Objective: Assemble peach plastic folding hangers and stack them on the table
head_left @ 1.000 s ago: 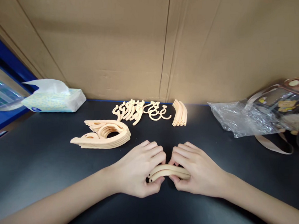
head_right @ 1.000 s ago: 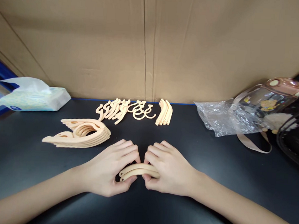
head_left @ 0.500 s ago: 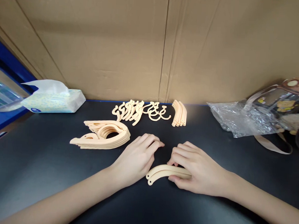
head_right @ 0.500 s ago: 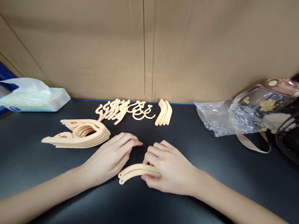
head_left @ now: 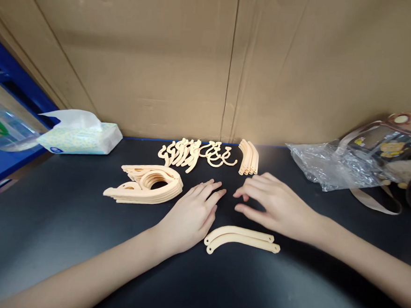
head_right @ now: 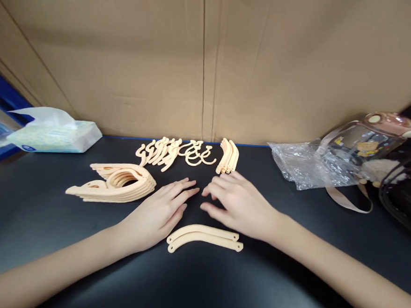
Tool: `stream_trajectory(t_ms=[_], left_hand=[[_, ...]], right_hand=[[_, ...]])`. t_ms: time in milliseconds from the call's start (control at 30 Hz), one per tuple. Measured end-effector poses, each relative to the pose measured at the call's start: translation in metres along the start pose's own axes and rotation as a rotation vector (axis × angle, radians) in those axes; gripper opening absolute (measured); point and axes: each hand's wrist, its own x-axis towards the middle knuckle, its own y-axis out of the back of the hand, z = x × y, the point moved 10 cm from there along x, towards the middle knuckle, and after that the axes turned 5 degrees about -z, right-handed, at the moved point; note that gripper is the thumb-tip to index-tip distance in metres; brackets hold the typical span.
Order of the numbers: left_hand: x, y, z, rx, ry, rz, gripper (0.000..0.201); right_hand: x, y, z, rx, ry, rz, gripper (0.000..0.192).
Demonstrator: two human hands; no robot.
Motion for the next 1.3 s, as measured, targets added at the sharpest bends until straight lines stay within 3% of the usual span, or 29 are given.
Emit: stream_trajectory(t_ms=[133, 333, 533, 733, 933, 1100, 1200, 1300], left_hand=[[0.0, 0.001, -0.001, -0.009, 0.005, 0.008, 0.042], [0.001, -0.001, 0.0, 0.0, 0.01, -0.022, 0.043], [0.0, -0.001, -0.001, -0.001, 0.018, -0.017, 0.042], [0.0, 0.0, -0.001, -0.001, 0.017, 0.0, 0.042], [0.002, -0.001, -0.001, 0.016, 0.018, -0.016, 0.043], [0.001, -0.001, -0.002, 0.016, 0.021, -0.016, 0.043], [0.001, -0.001, -0.001, 0.015, 0.02, -0.014, 0.042], [0.001, 0.0, -0.001, 0.016, 0.016, -0.009, 0.042]], right_hand=[[0.025, 0.01, 0.023, -0.238, 0.004, 0.028, 0.02], [0.063, -0.005, 0.056, -0.468, -0.061, -0.057, 0.022], [0.082, -0.02, 0.062, -0.531, -0.083, -0.087, 0.024], [0.086, -0.02, 0.061, -0.527, -0.087, -0.052, 0.024], [0.071, 0.0, 0.049, -0.502, -0.049, 0.026, 0.027], [0.029, 0.016, 0.009, -0.404, 0.108, 0.12, 0.025], [0.002, 0.012, -0.007, -0.344, 0.149, 0.132, 0.024], [-0.014, 0.001, -0.008, -0.297, 0.12, 0.109, 0.023]])
